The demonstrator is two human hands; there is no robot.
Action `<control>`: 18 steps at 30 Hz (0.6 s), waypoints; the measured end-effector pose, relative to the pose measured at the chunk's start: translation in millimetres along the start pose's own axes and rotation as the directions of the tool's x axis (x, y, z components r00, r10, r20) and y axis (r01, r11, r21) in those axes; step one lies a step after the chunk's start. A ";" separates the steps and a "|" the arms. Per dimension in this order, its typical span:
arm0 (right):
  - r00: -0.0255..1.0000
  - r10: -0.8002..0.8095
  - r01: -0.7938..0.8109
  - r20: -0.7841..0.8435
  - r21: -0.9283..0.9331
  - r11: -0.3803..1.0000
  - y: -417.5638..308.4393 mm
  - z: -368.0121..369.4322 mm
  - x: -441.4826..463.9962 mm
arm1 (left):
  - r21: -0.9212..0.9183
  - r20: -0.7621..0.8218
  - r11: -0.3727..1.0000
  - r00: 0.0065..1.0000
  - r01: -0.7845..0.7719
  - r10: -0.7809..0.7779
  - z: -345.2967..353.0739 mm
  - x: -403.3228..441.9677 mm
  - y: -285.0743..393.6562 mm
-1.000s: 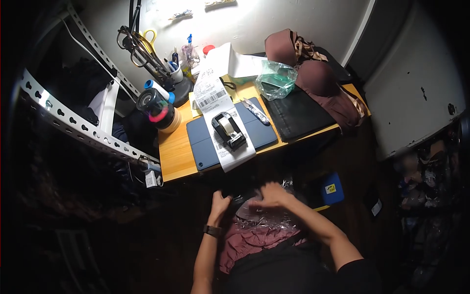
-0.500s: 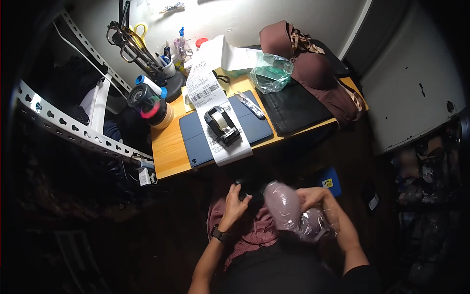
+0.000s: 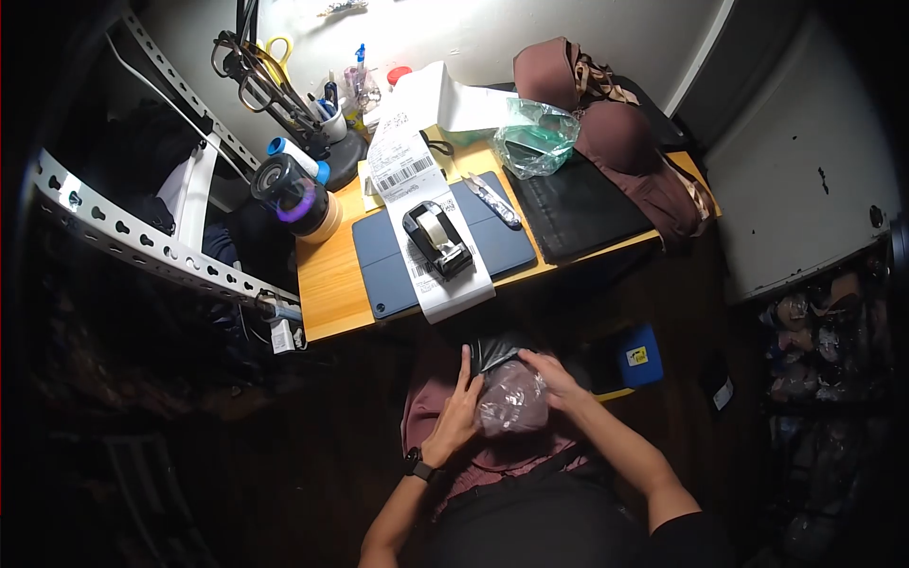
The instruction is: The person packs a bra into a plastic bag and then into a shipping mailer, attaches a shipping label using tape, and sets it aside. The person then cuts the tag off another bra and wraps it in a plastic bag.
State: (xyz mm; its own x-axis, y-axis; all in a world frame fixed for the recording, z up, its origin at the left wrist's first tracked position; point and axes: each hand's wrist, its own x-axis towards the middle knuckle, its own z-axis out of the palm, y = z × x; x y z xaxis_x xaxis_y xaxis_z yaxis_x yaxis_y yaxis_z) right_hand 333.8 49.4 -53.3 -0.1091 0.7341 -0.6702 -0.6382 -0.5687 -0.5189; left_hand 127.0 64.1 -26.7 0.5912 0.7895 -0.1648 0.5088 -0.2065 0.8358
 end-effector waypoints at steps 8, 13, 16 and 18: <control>0.761 -0.639 0.417 0.108 -0.836 0.355 14.9 -32.9 -23.4 | -0.167 -0.141 0.986 0.990 0.003 -0.027 18.5 -23.8 -24.7; 0.841 -0.532 0.302 0.092 -0.897 0.323 8.6 -13.5 -13.8 | -0.283 -0.262 0.954 0.949 0.100 -0.177 13.2 -13.3 -33.7; 0.812 -0.552 0.389 0.190 -0.881 0.270 -41.5 14.5 -47.7 | -0.321 -0.038 0.913 0.960 0.251 -0.277 -36.2 -16.5 6.5; 0.922 -0.327 0.357 0.207 -0.780 0.514 -85.4 33.1 -86.3 | -0.634 -0.066 0.768 0.984 0.087 -0.166 -66.9 -26.4 56.4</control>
State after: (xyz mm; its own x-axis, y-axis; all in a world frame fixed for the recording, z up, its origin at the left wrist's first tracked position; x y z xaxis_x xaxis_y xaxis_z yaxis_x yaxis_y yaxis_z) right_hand 372.5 46.9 66.4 -0.0497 0.9395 -0.3390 0.2277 -0.3198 -0.9197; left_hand 98.2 70.2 59.8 0.4556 0.8493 -0.2666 0.0454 0.2769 0.9598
